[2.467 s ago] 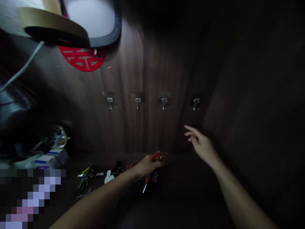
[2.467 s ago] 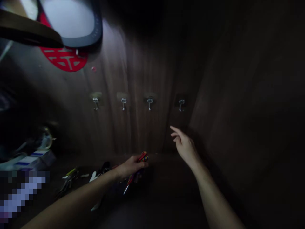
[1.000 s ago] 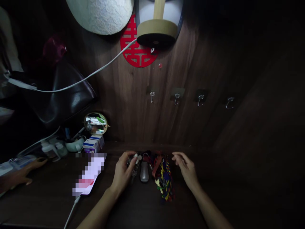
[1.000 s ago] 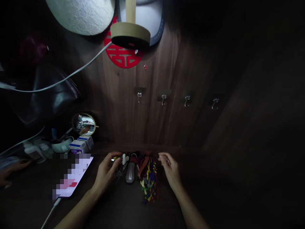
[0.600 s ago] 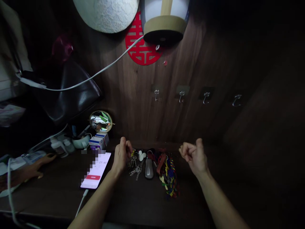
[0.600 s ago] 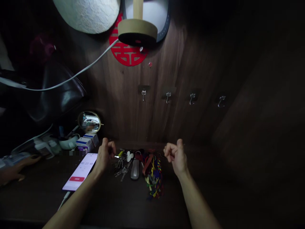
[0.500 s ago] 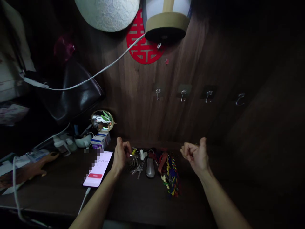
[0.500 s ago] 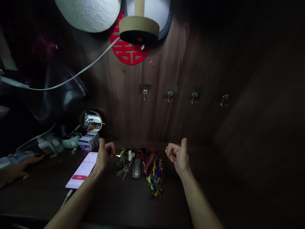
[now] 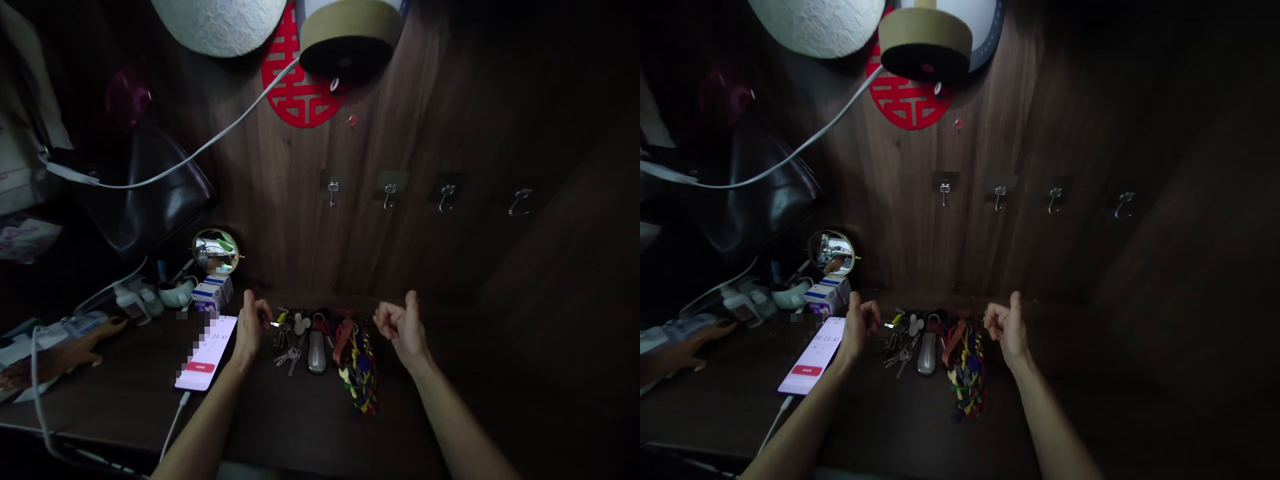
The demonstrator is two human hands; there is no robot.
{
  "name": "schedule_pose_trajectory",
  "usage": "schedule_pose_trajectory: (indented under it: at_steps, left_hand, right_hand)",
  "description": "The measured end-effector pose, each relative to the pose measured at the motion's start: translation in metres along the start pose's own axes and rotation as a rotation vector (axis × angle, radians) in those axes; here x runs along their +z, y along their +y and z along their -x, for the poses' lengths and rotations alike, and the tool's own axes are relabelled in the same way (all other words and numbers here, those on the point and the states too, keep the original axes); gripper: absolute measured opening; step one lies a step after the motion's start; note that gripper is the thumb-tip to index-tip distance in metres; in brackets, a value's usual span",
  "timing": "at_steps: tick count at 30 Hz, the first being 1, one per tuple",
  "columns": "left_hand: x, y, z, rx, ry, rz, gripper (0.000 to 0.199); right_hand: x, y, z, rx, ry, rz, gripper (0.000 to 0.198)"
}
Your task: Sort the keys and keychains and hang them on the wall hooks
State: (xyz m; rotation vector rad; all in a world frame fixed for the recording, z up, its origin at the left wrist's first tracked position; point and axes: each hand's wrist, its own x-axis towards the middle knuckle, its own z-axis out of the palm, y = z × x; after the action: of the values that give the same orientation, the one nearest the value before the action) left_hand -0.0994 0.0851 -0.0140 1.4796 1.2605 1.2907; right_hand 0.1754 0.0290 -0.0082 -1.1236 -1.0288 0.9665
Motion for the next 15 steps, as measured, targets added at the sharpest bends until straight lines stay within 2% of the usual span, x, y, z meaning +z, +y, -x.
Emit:
schedule_pose_trajectory:
  at_steps: [2,4,6,9,12,15]
  left_hand:
    - [0.005,-0.004,-0.005,0.050,0.013,-0.089,0.059]
    - [0.010,-0.012,-0.011,0.146,0.010,-0.227,0.039]
    - [0.016,-0.022,-0.016,0.263,-0.003,-0.378,0.025]
    - [0.021,-0.035,-0.018,0.368,-0.025,-0.620,0.024]
    - [0.023,-0.040,-0.016,0.347,-0.051,-0.832,0.024]
    - [0.023,-0.039,-0.014,0.294,-0.068,-0.916,0.023]
  right_hand:
    - [0.002,0.006,-0.004,-0.028,0.071,0.068,0.068]
    - [0.008,0.015,-0.007,-0.086,0.141,0.160,0.058]
    - [0.015,0.026,-0.007,-0.176,0.148,0.284,0.045]
    - [0.027,0.040,-0.005,-0.353,0.033,0.524,0.028]
    - [0.034,0.049,-0.001,-0.524,-0.082,0.757,0.021]
    - [0.036,0.054,0.001,-0.592,-0.134,0.895,0.020]
